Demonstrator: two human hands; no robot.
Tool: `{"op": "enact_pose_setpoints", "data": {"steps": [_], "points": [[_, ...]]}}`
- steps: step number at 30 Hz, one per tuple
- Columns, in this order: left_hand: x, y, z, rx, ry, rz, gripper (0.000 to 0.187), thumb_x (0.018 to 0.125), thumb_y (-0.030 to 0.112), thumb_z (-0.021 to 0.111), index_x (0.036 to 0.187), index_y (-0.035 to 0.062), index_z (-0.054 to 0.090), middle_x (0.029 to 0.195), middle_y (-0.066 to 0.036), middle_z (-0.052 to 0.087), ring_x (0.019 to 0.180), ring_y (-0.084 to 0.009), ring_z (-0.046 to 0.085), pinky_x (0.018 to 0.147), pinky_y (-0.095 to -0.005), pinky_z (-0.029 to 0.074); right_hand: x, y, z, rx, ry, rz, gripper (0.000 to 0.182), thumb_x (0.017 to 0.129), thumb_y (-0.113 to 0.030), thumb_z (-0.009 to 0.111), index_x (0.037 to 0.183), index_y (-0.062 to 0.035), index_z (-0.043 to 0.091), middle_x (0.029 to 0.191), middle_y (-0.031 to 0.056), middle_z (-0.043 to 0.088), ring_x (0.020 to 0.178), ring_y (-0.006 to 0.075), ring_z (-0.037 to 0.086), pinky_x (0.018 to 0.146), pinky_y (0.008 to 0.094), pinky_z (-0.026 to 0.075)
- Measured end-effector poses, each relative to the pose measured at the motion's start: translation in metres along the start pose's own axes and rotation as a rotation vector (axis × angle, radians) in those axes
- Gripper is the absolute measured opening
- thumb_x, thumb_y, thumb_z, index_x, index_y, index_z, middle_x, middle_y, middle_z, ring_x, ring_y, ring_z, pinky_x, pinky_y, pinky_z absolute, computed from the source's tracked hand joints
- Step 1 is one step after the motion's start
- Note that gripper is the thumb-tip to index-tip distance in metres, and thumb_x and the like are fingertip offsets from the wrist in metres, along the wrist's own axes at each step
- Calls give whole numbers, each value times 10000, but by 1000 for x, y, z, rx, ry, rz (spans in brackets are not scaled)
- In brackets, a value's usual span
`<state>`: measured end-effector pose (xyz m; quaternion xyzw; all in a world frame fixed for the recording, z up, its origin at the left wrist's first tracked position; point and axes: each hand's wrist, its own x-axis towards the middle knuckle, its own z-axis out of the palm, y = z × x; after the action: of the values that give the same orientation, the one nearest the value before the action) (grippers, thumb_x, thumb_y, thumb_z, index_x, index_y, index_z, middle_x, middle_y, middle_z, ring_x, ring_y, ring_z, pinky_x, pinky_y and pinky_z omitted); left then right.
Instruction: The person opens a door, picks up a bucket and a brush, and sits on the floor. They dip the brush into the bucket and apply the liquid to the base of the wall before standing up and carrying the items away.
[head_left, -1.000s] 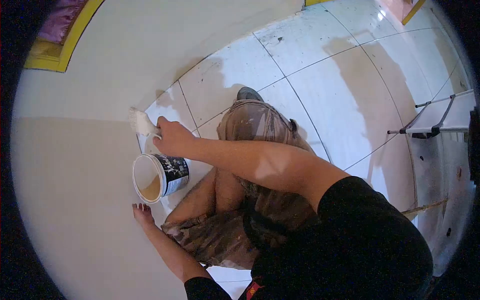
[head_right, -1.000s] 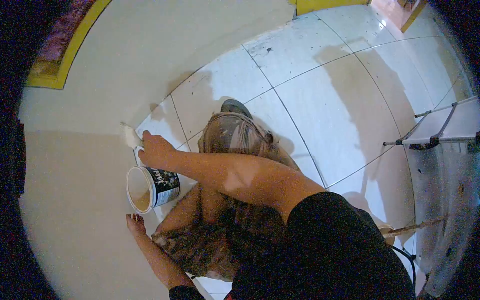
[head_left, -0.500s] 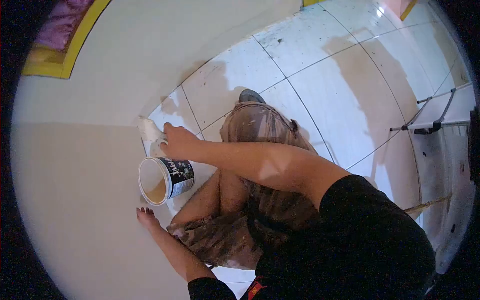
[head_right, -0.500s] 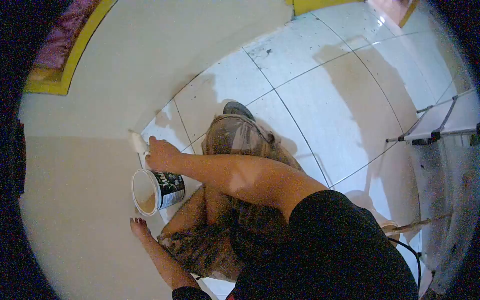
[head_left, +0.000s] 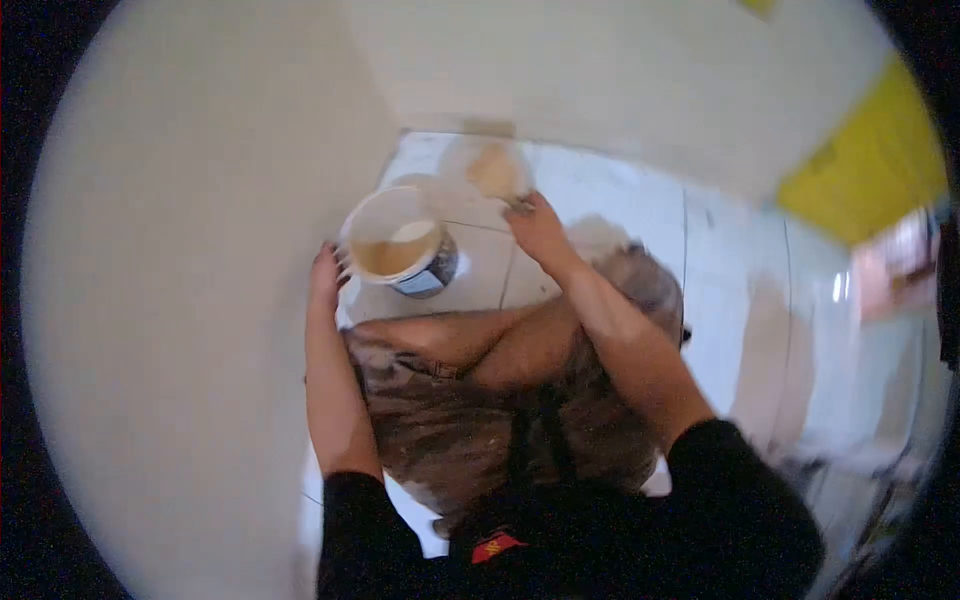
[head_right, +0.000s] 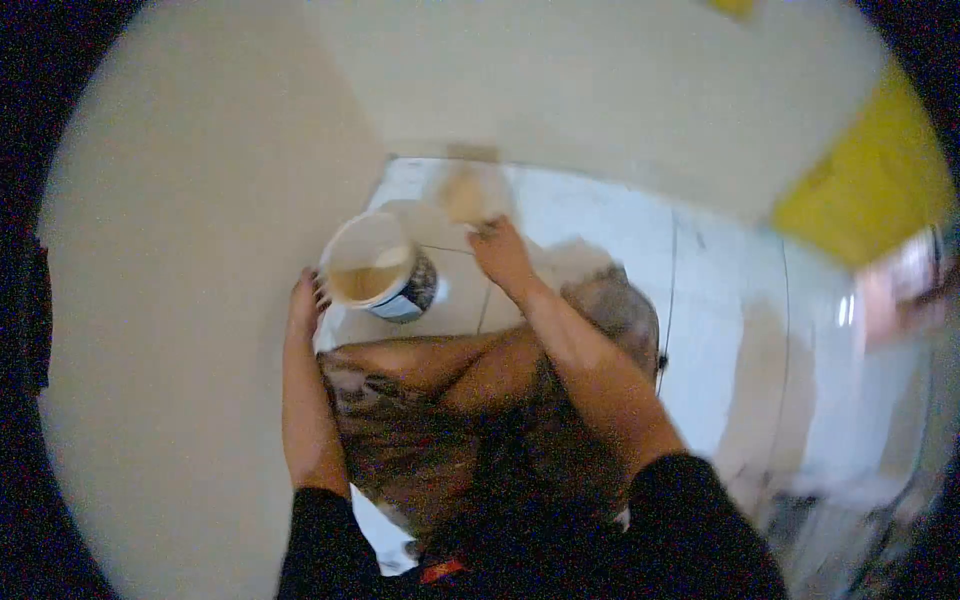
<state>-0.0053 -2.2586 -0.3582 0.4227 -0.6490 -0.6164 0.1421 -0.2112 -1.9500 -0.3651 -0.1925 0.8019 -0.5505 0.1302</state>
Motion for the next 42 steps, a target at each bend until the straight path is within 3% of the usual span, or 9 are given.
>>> {"op": "enact_pose_setpoints", "data": {"steps": [4, 10, 14, 19, 22, 25, 28, 33, 42], "points": [[8, -2, -2, -79, 169, 187, 484, 859, 375, 500, 1209, 43, 459, 1059, -83, 580, 910, -179, 542, 740, -323, 455, 7, 12, 5, 104, -65, 76, 347, 786, -250, 598, 986, -4, 458, 646, 32, 496, 466, 99, 434, 358, 245, 311], [48, -35, 6, 357, 383, 303, 432, 820, 287, 569, 1108, -33, 535, 932, -147, 628, 743, -202, 608, 659, -315, 493, -1, 13, -2, 153, -42, 220, 304, 786, -254, 590, 929, -20, 460, 624, 30, 480, 443, 104, 425, 337, 251, 303], [22, -11, 23, 276, 262, 285, 492, 760, 256, 591, 1136, -51, 509, 1060, -220, 581, 974, -328, 570, 869, -368, 435, 16, 67, 4, -63, 94, 52, 319, 775, -268, 591, 925, -9, 480, 639, 67, 513, 458, 128, 464, 350, 275, 347], [-1, -8, 42, 523, 532, 869, 533, 766, 223, 581, 1228, 5, 428, 1094, -202, 561, 993, -313, 558, 867, -365, 432, -5, 68, -13, -400, 235, -244, 332, 753, -285, 602, 893, 5, 518, 668, 113, 564, 466, 157, 505, 372, 310, 385], [-85, 50, 78, 346, 271, 680, 541, 777, 228, 575, 1248, 22, 405, 1018, -178, 582, 948, -309, 566, 836, -354, 447, 9, 61, -14, -309, 298, -432, 322, 742, -282, 609, 856, 12, 544, 667, 119, 573, 470, 169, 512, 394, 322, 398], [-96, 66, 111, 36, -92, 447, 586, 783, 299, 591, 1256, 19, 386, 1148, -212, 525, 1083, -293, 507, 909, -357, 401, 8, 38, -26, 47, 32, 61, 272, 765, -289, 637, 747, -49, 510, 602, 27, 495, 451, 104, 451, 383, 258, 348], [-78, 50, 137, 188, 79, 500, 619, 777, 210, 613, 1306, 49, 336, 1122, -183, 537, 985, -257, 535, 772, -334, 467, -27, -17, -34, 522, -128, 129, 288, 779, -312, 648, 711, -87, 483, 583, -16, 456, 454, 77, 423, 382, 233, 322], [-87, 60, 154, -25, 30, 427, 266, 779, 253, 550, 833, 47, 390, 747, -72, 466, 677, -162, 497, 586, -299, 422, -35, -34, -37, 696, -191, 290, 353, 797, -344, 640, 915, -37, 513, 777, 45, 545, 673, 160, 577, 538, 281, 444], [-128, 70, 197, -75, -309, 374, 155, 861, 180, 494, 848, 68, 389, 700, -23, 444, 600, -99, 453, 458, -237, 383, -32, -51, -35, 830, -543, 284, 357, 857, -331, 556, 1008, -10, 513, 934, 89, 592, 813, 201, 591, 706, 332, 484]]}}
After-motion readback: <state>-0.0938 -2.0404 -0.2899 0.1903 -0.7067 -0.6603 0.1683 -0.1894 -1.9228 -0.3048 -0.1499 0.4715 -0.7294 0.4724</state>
